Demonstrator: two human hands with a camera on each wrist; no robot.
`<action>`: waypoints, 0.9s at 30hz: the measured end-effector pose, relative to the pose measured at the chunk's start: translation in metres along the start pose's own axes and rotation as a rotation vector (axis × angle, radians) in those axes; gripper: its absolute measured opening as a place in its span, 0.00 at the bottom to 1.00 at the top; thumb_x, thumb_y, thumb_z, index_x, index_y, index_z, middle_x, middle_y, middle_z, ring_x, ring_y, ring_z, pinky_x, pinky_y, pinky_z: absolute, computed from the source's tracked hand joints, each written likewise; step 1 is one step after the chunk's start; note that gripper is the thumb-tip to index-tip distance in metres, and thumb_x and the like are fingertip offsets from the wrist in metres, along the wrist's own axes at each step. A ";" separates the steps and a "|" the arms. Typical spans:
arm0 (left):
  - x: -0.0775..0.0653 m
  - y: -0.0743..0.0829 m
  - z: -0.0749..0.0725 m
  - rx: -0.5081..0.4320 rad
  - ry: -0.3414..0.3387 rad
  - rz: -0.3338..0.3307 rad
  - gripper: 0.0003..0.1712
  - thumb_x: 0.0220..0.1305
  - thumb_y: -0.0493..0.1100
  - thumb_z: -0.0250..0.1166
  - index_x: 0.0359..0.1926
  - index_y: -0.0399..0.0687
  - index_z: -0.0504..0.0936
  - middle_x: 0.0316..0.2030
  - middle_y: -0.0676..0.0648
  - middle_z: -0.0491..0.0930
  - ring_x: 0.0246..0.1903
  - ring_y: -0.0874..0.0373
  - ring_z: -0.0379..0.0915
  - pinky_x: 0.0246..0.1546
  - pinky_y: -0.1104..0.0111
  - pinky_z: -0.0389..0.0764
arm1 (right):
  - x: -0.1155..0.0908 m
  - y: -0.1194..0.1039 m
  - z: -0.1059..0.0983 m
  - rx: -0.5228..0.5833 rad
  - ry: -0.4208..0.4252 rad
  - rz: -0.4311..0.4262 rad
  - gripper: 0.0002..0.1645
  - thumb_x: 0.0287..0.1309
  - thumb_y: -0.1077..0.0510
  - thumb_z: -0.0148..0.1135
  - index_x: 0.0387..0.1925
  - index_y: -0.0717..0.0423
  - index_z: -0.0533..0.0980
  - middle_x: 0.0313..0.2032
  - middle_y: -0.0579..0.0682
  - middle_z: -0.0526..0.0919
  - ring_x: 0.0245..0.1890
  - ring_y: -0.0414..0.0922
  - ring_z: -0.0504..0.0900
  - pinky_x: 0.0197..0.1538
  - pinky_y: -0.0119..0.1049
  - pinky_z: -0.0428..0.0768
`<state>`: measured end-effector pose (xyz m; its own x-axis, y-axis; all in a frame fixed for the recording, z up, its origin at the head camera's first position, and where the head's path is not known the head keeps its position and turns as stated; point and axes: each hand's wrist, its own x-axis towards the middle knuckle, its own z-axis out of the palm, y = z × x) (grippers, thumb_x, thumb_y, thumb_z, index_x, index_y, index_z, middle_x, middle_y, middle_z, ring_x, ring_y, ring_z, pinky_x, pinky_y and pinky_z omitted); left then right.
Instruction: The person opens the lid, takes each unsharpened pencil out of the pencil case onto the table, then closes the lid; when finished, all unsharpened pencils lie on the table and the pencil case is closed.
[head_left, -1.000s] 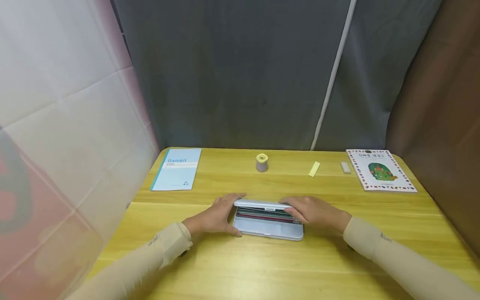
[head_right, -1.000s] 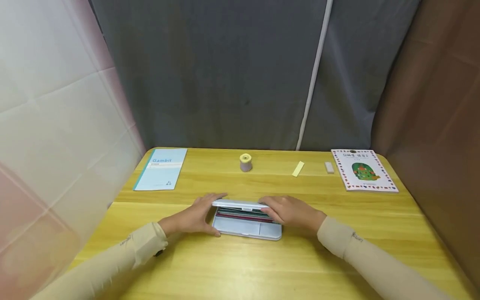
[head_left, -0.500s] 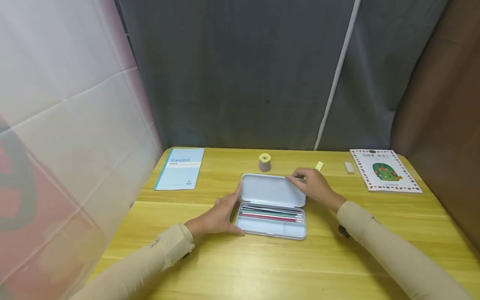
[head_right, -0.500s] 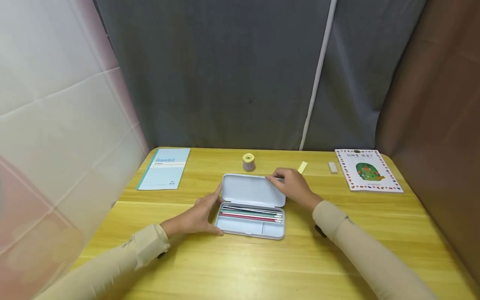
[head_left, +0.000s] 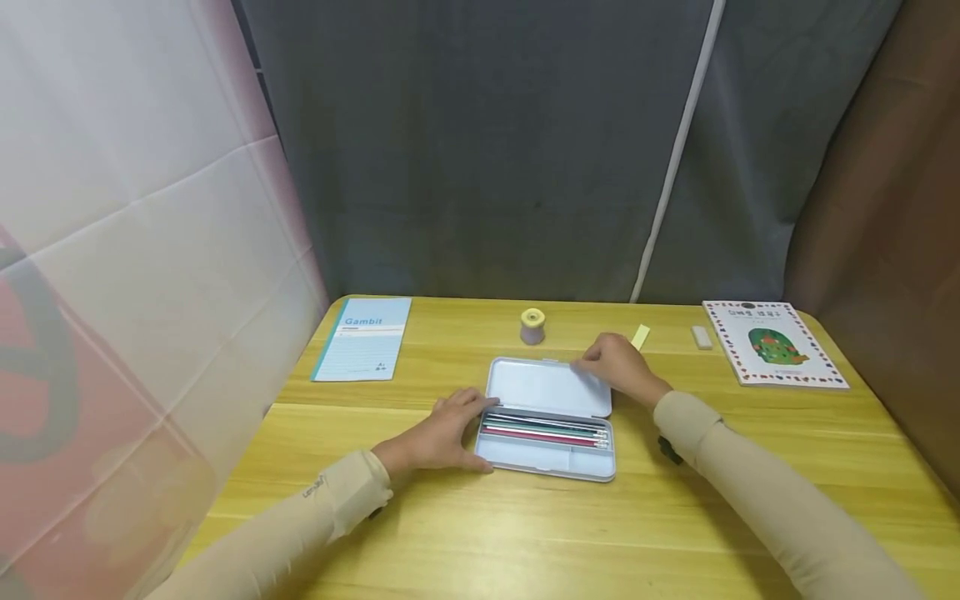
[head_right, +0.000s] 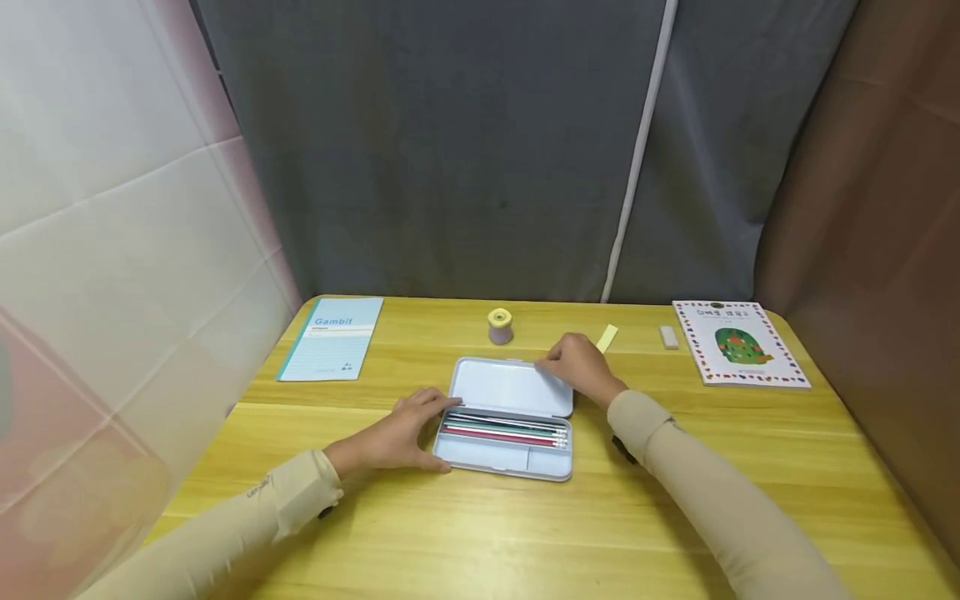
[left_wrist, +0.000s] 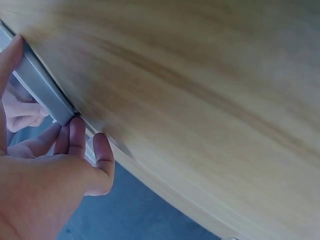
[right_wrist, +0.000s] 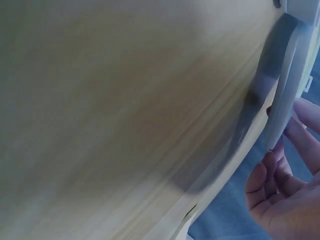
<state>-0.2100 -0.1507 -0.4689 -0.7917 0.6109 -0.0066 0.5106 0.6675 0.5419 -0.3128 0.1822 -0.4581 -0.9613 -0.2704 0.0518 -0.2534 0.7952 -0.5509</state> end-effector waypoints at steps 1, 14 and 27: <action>0.000 0.001 0.000 -0.001 0.002 0.000 0.59 0.50 0.55 0.86 0.77 0.40 0.69 0.65 0.46 0.74 0.68 0.50 0.66 0.59 0.56 0.61 | 0.000 0.000 0.000 0.004 -0.006 0.011 0.14 0.64 0.49 0.75 0.34 0.57 0.93 0.36 0.53 0.88 0.36 0.46 0.77 0.43 0.40 0.74; 0.002 0.001 -0.001 0.012 -0.001 -0.006 0.59 0.47 0.56 0.88 0.75 0.38 0.71 0.63 0.45 0.76 0.66 0.49 0.67 0.65 0.50 0.65 | -0.002 -0.006 -0.004 0.058 0.003 0.038 0.16 0.64 0.49 0.75 0.42 0.58 0.92 0.40 0.55 0.87 0.41 0.48 0.79 0.46 0.41 0.77; -0.005 -0.004 -0.007 0.018 0.006 -0.077 0.61 0.47 0.56 0.88 0.78 0.42 0.69 0.73 0.43 0.71 0.75 0.44 0.62 0.71 0.45 0.62 | -0.051 -0.011 -0.024 0.256 0.191 -0.095 0.05 0.59 0.59 0.79 0.37 0.56 0.92 0.31 0.51 0.80 0.33 0.43 0.72 0.38 0.34 0.71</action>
<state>-0.2108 -0.1591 -0.4652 -0.8306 0.5552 -0.0425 0.4542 0.7197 0.5251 -0.2634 0.2006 -0.4343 -0.9436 -0.2113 0.2548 -0.3310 0.6025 -0.7262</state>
